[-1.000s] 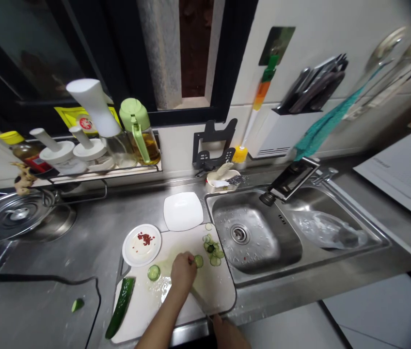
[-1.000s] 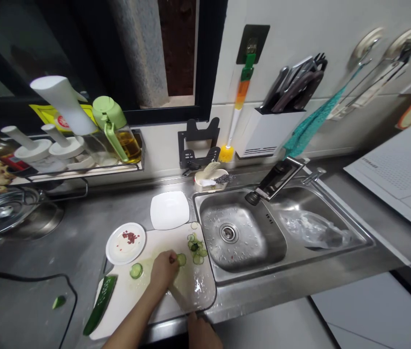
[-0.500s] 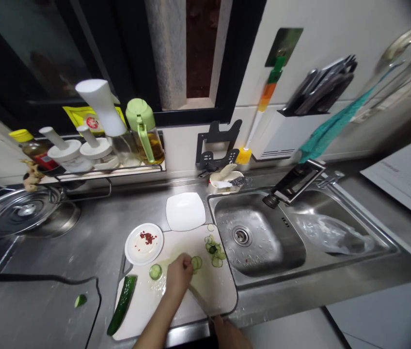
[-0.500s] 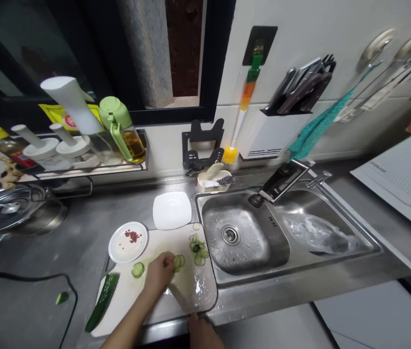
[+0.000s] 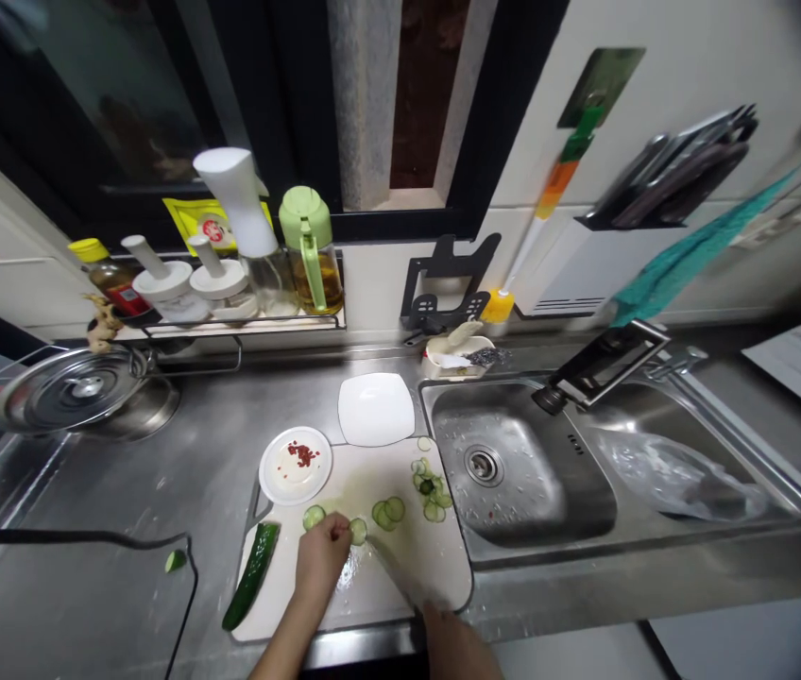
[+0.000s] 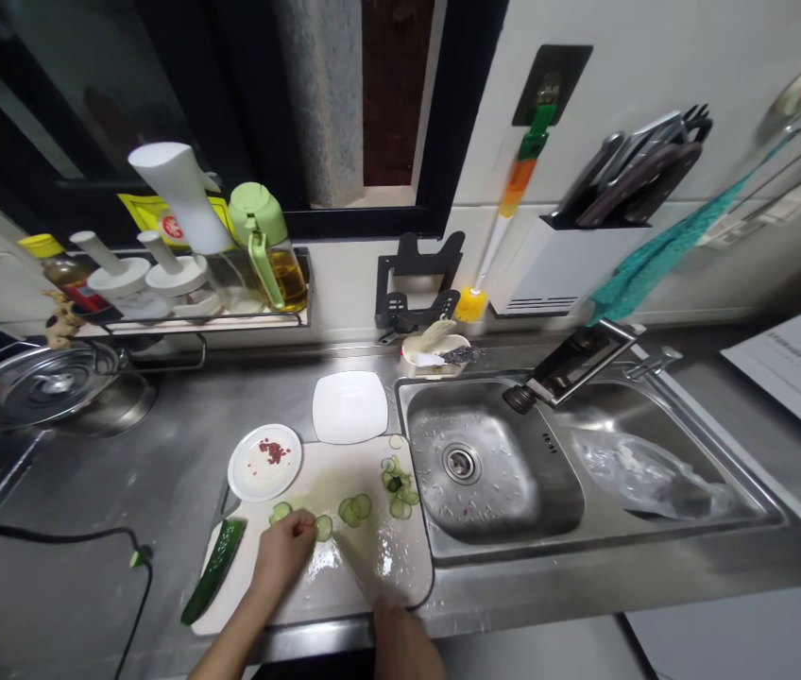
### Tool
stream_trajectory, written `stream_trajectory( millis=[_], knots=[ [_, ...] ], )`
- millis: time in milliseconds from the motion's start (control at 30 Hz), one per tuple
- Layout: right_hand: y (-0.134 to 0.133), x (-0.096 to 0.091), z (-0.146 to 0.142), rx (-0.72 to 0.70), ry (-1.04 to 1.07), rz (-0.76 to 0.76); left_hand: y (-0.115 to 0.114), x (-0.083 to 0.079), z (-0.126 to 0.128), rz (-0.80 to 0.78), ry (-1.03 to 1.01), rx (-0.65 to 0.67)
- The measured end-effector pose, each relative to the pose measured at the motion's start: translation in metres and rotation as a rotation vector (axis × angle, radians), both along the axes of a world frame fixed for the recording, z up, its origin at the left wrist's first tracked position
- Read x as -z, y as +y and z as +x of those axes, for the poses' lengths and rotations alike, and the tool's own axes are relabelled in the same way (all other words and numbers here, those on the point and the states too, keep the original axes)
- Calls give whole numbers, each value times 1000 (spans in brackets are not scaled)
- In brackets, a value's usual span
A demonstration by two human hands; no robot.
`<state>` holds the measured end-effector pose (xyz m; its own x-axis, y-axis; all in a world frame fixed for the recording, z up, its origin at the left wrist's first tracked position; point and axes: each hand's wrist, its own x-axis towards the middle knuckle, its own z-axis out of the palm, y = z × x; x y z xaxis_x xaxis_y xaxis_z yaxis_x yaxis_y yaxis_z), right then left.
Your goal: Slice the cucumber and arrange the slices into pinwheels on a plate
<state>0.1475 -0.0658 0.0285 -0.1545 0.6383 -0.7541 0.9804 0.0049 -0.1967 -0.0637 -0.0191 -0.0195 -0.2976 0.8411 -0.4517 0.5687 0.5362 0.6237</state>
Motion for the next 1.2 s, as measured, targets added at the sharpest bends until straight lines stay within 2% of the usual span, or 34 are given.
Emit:
stream_trajectory(
  millis=[333, 1033, 1200],
  knots=[
    [5, 10, -26, -58, -3, 83, 1, 1, 3, -37, 108, 11],
    [3, 31, -26, -73, 46, 105, 1, 4, 5, -35, 149, 28],
    [-1, 27, -20, -48, 46, 81, 0, 5, 6, -26, 138, 23]
  ],
)
